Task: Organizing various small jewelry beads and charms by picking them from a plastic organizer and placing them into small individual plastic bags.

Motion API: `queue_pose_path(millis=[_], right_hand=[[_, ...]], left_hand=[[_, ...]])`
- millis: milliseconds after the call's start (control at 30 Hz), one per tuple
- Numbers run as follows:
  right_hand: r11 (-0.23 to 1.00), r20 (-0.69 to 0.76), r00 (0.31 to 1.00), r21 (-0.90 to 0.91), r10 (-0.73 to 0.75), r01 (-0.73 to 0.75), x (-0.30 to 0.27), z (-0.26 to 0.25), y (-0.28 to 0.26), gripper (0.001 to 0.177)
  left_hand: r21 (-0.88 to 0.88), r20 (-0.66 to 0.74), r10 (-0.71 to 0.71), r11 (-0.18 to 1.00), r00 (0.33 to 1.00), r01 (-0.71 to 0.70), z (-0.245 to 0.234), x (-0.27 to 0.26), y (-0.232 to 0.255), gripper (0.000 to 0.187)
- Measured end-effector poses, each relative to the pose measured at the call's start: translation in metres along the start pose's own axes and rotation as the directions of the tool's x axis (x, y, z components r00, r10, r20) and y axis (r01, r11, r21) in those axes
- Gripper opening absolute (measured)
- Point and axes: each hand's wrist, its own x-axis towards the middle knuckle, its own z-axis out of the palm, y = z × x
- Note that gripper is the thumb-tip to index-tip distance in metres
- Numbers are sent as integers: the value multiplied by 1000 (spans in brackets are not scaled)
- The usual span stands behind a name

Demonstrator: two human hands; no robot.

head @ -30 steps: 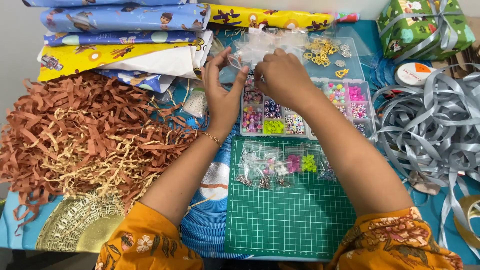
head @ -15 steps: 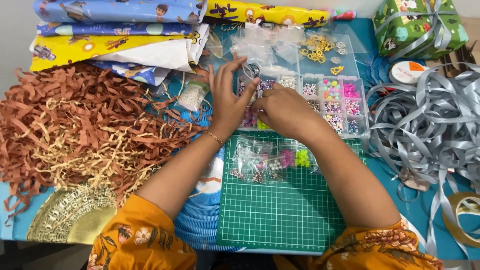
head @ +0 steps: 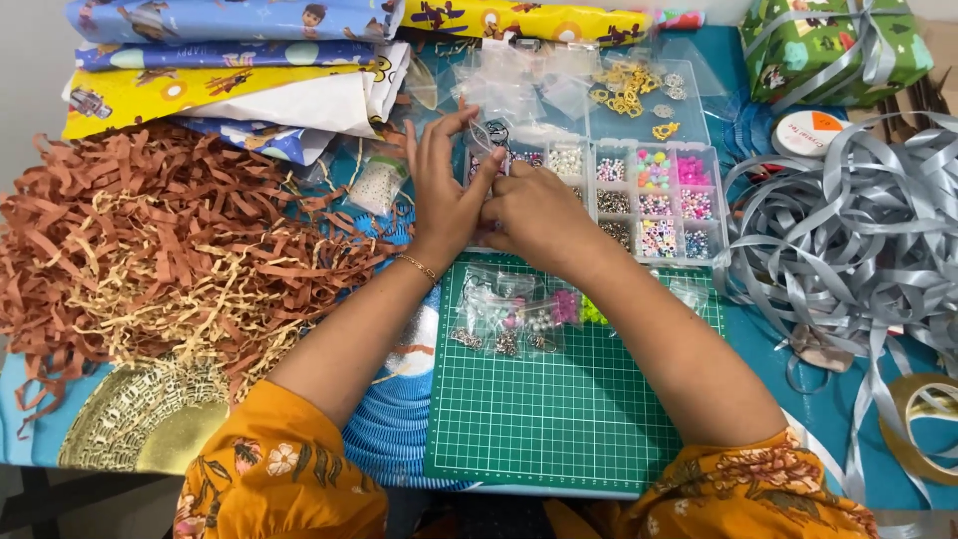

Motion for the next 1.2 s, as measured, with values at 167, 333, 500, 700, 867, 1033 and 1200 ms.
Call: queue_pose_path(millis=[167, 333, 500, 700, 867, 1033, 1200], right_hand=[[999, -25, 999, 23, -27, 27, 0, -4, 4, 14], [985, 75, 994, 148, 73, -84, -3, -37, 5, 12], [869, 132, 988, 477, 81, -134, -13, -70, 9, 16], [799, 3, 970, 567, 241, -201, -15, -82, 13, 17], [905, -365, 913, 425, 184, -12, -6, -49, 31, 9], [967, -455, 882, 255, 125, -5, -4, -46, 25, 10], [982, -493, 864, 190, 98, -3, -5, -54, 19, 7]], left_hand=[[-13, -9, 11, 1000, 1000, -11, 1, 0, 0, 41], [-10, 4, 12, 1000, 1000, -12, 1, 1, 1, 41], [7, 15, 33, 999, 999, -33, -2, 1, 7, 40], [26, 18, 55, 998, 998, -56, -2, 2, 14, 40], [69, 48, 82, 994, 995, -85, -2, 2, 7, 42], [118, 53, 143, 982, 988, -148, -1, 3, 9, 38], [118, 35, 147, 982, 988, -150, 0, 3, 9, 37]])
